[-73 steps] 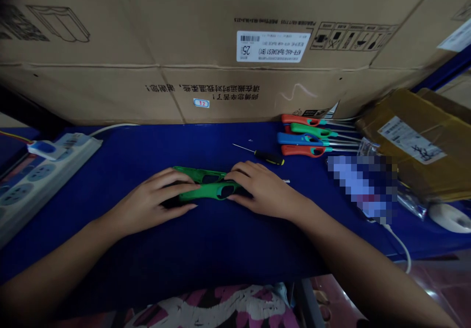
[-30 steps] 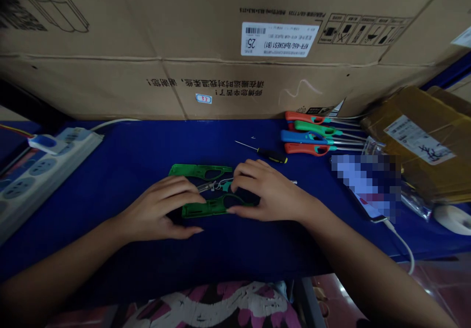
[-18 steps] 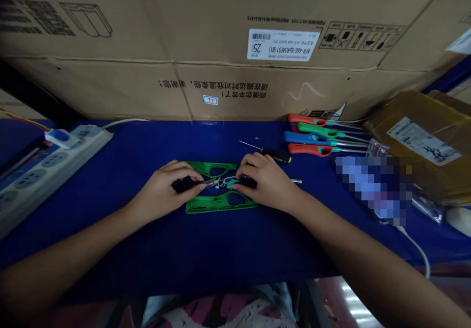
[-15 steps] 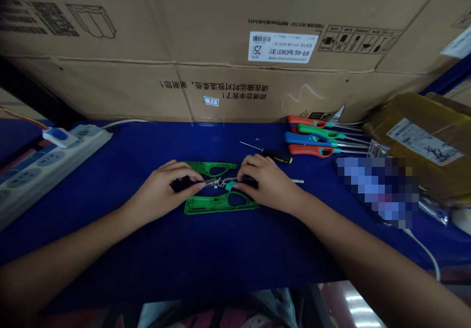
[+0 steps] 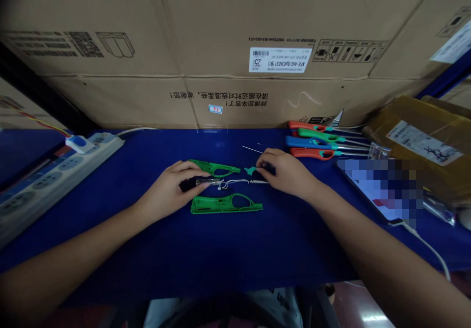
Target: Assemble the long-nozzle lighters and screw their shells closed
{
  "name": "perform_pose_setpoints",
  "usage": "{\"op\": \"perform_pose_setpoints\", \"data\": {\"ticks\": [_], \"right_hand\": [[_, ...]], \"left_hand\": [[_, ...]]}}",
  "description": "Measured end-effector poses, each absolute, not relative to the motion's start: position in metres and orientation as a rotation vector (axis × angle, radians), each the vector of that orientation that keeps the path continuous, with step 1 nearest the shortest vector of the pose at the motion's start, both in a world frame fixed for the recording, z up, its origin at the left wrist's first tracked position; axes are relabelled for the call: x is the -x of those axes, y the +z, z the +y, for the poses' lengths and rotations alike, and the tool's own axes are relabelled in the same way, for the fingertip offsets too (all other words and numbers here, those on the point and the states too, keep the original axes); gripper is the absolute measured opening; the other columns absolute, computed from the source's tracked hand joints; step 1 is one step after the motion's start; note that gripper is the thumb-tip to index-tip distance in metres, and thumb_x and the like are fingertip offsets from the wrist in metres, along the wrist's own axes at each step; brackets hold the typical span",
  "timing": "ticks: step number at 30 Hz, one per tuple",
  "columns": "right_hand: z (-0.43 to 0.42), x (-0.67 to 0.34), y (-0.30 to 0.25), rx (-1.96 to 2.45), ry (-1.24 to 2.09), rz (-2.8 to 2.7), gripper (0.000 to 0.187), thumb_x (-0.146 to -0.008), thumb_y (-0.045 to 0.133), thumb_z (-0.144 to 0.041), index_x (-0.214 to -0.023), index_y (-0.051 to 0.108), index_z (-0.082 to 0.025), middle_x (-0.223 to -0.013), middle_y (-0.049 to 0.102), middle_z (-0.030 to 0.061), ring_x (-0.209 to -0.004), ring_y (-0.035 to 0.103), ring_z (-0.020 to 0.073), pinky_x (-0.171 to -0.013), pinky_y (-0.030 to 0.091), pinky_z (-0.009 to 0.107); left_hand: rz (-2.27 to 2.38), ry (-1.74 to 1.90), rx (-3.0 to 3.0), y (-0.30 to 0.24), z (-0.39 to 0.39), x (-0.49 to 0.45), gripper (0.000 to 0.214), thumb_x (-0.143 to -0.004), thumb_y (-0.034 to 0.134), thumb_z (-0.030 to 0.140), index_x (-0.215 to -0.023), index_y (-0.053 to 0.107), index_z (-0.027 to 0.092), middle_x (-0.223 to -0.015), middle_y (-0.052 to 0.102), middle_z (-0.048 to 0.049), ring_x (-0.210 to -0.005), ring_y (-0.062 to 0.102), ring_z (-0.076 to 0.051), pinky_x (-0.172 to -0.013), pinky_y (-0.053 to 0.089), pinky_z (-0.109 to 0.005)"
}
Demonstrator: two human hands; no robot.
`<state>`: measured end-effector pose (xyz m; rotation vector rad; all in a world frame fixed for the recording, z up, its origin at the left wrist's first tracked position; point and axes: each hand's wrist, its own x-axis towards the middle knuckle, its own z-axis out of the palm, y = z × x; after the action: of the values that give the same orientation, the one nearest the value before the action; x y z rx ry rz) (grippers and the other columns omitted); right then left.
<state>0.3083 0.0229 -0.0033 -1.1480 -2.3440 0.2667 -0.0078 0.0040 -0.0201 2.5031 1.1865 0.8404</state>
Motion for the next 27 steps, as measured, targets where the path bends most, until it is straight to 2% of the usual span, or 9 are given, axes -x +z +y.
{"op": "perform_pose_setpoints", "data": {"ticks": [3, 7, 15, 23, 27], "right_hand": [[0.019, -0.303, -0.002, 1.106, 0.225, -2.31, 0.01, -0.093, 0.06, -0.022, -0.1, 0.067, -0.019, -0.098, 0.064, 0.0091, -0.094, 0.064, 0.0235, -0.087, 0.052, 0.041], [0.007, -0.29, 0.002, 0.987, 0.244, -2.469, 0.017, -0.097, 0.06, -0.027, -0.111, 0.068, -0.02, -0.105, 0.066, 0.0089, -0.099, 0.063, 0.0231, -0.088, 0.052, 0.039], [-0.002, -0.273, -0.003, 0.962, 0.3, -2.505, 0.029, -0.096, 0.064, -0.03, -0.123, 0.065, -0.019, -0.114, 0.066, 0.0097, -0.106, 0.062, 0.0236, -0.093, 0.048, 0.04], [-0.008, -0.268, -0.001, 0.967, 0.368, -2.507, 0.014, -0.094, 0.067, -0.026, -0.107, 0.066, -0.021, -0.102, 0.071, 0.0043, -0.097, 0.064, 0.0207, -0.086, 0.043, 0.037], [-0.008, -0.267, 0.003, 0.959, 0.466, -2.465, 0.016, -0.096, 0.065, -0.029, -0.109, 0.067, -0.021, -0.103, 0.07, 0.0055, -0.098, 0.063, 0.0206, -0.088, 0.043, 0.037]], "left_hand": [[1.126, 0.903, -2.461, -0.021, 0.005, 0.006, 0.011, -0.091, 0.072, 0.023, -0.102, 0.075, 0.022, -0.1, 0.073, -0.0027, -0.093, 0.068, -0.02, -0.092, 0.049, -0.04], [1.102, 0.924, -2.425, -0.02, 0.005, 0.003, 0.013, -0.088, 0.076, 0.019, -0.101, 0.074, 0.02, -0.097, 0.075, -0.0025, -0.09, 0.067, -0.02, -0.084, 0.052, -0.037], [0.973, 1.074, -2.368, -0.019, -0.002, -0.006, 0.018, -0.089, 0.074, 0.018, -0.107, 0.074, 0.02, -0.099, 0.075, -0.0048, -0.091, 0.069, -0.02, -0.086, 0.055, -0.036], [0.863, 1.165, -2.372, -0.015, -0.009, -0.01, 0.019, -0.091, 0.07, 0.014, -0.109, 0.076, 0.018, -0.101, 0.072, -0.0073, -0.096, 0.07, -0.018, -0.086, 0.056, -0.03], [0.764, 1.235, -2.416, -0.012, -0.009, -0.011, 0.019, -0.09, 0.07, 0.009, -0.106, 0.077, 0.018, -0.096, 0.073, -0.0059, -0.091, 0.07, -0.016, -0.084, 0.057, -0.029]]}}
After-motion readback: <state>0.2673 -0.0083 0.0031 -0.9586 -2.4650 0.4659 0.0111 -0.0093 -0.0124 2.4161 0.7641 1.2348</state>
